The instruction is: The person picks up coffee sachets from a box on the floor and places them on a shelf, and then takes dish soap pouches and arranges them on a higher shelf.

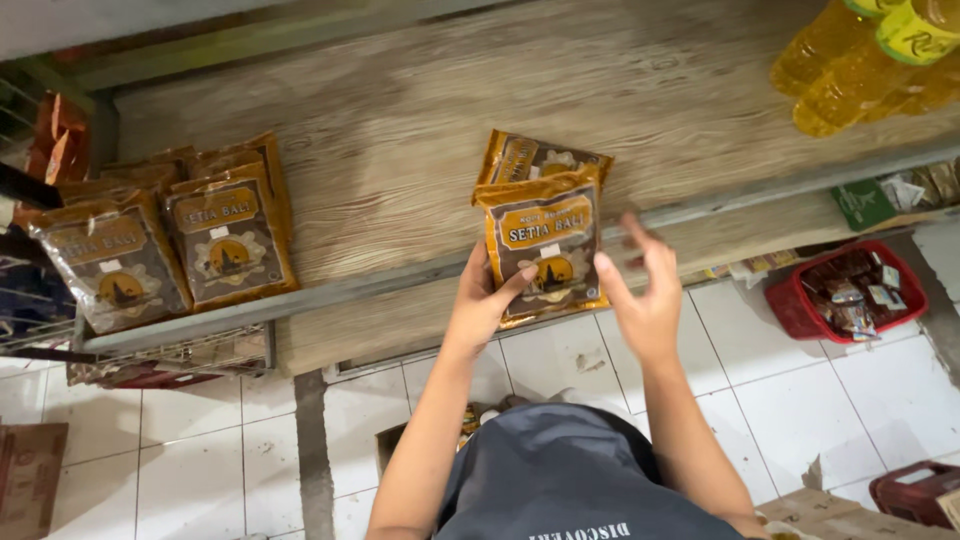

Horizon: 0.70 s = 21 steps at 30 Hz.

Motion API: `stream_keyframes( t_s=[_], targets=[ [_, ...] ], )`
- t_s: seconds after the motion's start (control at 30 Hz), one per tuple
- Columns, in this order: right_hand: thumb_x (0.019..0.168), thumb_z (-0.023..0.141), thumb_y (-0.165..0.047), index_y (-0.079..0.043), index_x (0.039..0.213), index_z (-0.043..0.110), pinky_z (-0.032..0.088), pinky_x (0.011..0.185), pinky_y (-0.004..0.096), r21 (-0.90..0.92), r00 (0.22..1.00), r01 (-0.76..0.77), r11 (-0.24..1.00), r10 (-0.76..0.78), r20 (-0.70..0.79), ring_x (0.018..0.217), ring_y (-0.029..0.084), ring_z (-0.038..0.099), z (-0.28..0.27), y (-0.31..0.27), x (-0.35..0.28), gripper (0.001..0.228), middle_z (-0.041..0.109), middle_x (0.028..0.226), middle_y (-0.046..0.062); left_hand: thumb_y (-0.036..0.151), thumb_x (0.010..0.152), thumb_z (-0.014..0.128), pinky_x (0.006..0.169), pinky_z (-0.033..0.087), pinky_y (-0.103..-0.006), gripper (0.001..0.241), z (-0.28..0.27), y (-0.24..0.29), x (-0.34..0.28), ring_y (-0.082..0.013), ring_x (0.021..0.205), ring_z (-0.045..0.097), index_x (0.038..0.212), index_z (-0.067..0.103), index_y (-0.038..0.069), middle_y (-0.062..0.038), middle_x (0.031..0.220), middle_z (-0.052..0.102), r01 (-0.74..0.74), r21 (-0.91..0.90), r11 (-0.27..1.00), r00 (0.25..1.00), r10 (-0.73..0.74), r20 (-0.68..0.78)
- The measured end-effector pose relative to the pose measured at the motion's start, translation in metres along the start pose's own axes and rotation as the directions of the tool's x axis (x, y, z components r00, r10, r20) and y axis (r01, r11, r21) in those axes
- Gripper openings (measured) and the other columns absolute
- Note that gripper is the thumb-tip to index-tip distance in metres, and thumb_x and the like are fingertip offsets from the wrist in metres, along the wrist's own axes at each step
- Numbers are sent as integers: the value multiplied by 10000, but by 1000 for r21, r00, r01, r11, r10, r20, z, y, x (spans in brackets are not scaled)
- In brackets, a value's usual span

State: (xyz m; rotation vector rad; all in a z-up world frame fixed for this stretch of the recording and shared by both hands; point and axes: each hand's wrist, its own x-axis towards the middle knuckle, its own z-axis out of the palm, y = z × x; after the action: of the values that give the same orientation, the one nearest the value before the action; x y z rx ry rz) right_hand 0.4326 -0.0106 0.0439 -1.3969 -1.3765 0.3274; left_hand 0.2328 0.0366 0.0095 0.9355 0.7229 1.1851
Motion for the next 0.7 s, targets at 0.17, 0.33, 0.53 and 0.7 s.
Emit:
stream_keyframes(
  t_s=[0.17,0.33,0.53,0.7],
  targets=[
    [1007,705,-207,61,1319,587,504,922,296,646,924,-381,662,284,255,1080,143,628,8,23,25,428,694,1206,73,106,892,760,1015,528,-322,639,14,16,-5,-176,1184,640,1456,476,6,-109,1311,660,25,156,987,982,-54,183],
    [1008,668,-199,40,1227,639,564,789,272,673,856,-504,541,415,308,907,121,691,13,28,19,326,742,1081,86,226,921,773,928,560,-314,590,26,13,5,-182,1077,683,1386,548,-60,-145,1242,704,146,195,970,987,-157,40],
    [1035,615,-209,-2,1260,617,561,817,258,700,876,-471,537,379,299,947,105,678,15,25,12,307,725,1119,65,242,965,740,829,569,-263,415,30,6,13,-112,932,701,1249,647,-45,-101,1106,760,70,146,987,997,-74,19],
    [1077,620,-195,27,1239,631,542,850,263,726,911,-393,564,346,224,963,111,660,14,38,7,275,715,1120,66,196,968,721,806,567,-255,326,35,3,10,-97,910,692,1207,676,-20,-72,1077,755,41,70,997,999,-41,3]
  ],
)
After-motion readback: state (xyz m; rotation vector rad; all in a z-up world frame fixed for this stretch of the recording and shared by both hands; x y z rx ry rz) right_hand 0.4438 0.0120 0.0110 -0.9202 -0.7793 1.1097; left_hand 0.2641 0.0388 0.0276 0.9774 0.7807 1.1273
